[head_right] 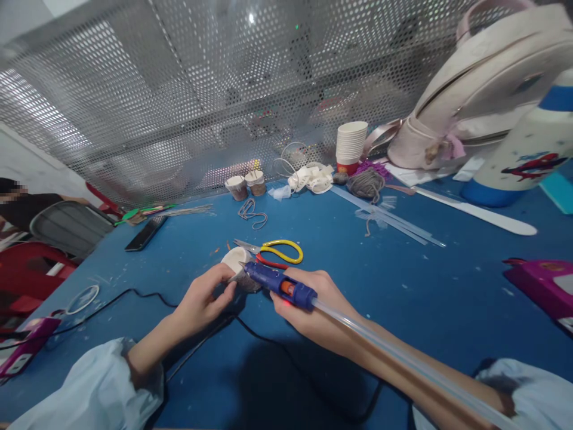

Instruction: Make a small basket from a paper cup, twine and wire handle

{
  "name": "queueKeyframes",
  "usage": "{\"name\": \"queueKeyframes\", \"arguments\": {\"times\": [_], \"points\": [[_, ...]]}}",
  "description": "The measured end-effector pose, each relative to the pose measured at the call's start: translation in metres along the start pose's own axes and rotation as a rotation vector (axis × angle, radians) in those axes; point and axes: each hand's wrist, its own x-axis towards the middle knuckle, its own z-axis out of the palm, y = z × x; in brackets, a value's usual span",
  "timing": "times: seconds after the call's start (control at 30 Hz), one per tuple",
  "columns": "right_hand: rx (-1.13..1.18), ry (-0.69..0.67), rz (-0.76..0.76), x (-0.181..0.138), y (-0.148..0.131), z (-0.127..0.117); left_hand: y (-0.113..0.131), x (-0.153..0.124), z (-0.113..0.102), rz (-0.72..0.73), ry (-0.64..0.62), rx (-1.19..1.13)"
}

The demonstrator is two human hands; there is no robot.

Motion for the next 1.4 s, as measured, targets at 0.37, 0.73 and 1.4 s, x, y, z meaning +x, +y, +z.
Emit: {"name": "queueKeyframes", "arguments": {"times": [0.37, 0.73, 1.4], "points": [[0.053, 0.002, 0.044, 0.000, -0.003, 0.000, -0.001, -0.003, 0.007, -0.012, 0.092, 0.017], [0.096, -0.108, 0.472, 0.003, 0.004, -0.001, -0.005, 0.002, -0.005, -0.354, 0.054, -0.419], [0.206, -0.133, 0.511, 0.001, 0.014, 0.011, 0.004, -0.002, 0.001, -0.446, 0.026, -0.815]]}}
